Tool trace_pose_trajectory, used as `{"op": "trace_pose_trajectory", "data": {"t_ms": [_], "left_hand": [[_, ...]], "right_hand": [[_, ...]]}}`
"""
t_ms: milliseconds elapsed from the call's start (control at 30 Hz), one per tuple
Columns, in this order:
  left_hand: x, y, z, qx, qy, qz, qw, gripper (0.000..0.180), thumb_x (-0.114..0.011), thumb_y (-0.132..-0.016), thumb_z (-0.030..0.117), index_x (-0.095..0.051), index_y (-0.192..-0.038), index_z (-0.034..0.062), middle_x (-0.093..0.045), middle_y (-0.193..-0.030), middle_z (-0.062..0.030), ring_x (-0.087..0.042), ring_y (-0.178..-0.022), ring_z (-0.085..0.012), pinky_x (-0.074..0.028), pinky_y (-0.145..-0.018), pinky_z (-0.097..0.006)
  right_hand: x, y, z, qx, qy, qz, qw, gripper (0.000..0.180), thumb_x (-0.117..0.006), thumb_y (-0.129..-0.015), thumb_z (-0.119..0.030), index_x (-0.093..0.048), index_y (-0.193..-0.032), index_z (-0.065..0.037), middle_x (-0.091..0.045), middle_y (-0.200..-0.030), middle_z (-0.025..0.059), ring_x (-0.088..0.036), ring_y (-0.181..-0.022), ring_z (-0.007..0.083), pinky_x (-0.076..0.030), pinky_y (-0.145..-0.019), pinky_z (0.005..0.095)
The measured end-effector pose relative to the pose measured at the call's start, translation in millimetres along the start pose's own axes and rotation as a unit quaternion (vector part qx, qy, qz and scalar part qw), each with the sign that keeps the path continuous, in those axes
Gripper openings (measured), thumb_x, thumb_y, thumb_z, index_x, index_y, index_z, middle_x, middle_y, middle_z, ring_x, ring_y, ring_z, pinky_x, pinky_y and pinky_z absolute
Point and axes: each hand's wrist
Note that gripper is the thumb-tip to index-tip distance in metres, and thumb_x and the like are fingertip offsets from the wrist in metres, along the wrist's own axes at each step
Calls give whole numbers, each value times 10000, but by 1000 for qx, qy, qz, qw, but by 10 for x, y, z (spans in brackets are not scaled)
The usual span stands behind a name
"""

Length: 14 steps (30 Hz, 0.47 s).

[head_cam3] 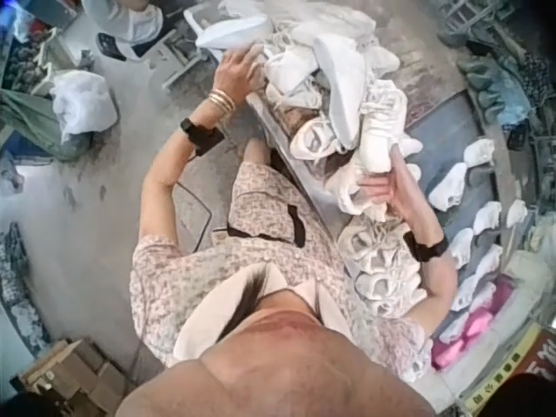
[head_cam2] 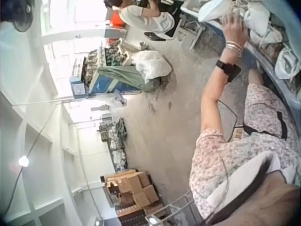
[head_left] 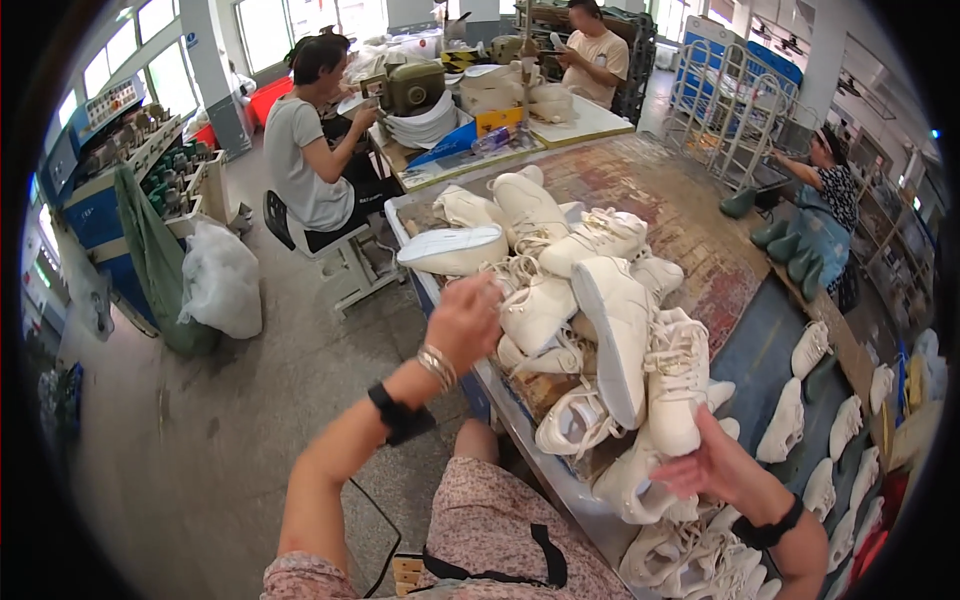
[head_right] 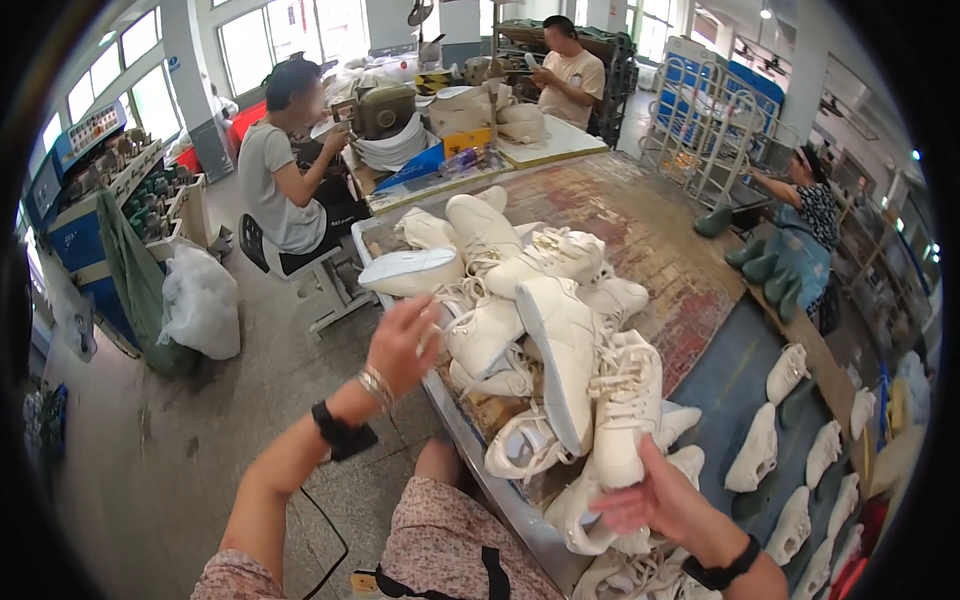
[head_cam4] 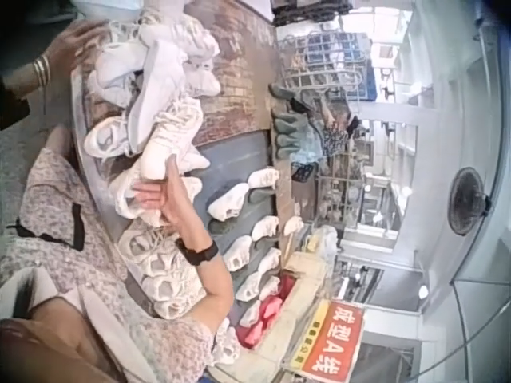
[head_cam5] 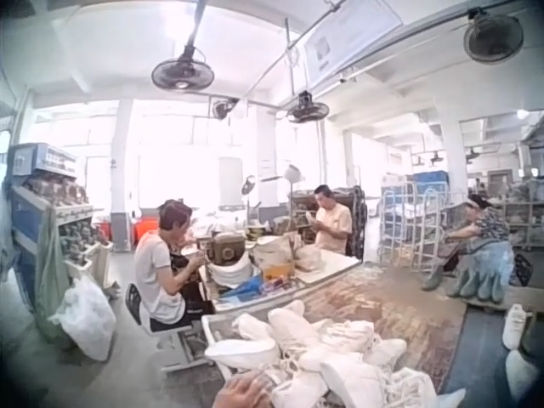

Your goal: Sorting and moving white shoes from a large pile onto a conveyor belt.

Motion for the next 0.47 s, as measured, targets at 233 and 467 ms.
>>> {"op": "trace_pose_trajectory", "data": {"t_ms": [233, 467], "left_hand": [[-548, -373, -1710, 161, -188, -291, 924, 977, -787, -644, 414, -325, -1405, 11, -256, -1498, -183, -203, -1411, -336, -174, -1135, -483], [-1165, -916, -2599, 95, -56, -246, 963, 998, -702, -768, 479, -135, -1497, 102, -148, -1558, -117, -79, -1451, -307, -74, -1161, -487]], "right_hand": [[-353, 490, -1364, -86, 344, -36, 934, 412, -497, -977, -348, -628, -1112, 19, -701, -935, 119, -686, -735, 169, -564, -636, 277], [-1042, -1571, -3753, 308, 625, 57, 715, 286, -624, -901, -291, -686, -955, -17, -657, -763, 41, -603, -650, 89, -525, -562, 252]]}}
Point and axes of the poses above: each hand's wrist, its own y-axis away from the middle knuckle, its own x-axis out of the back of the hand, z = x × y
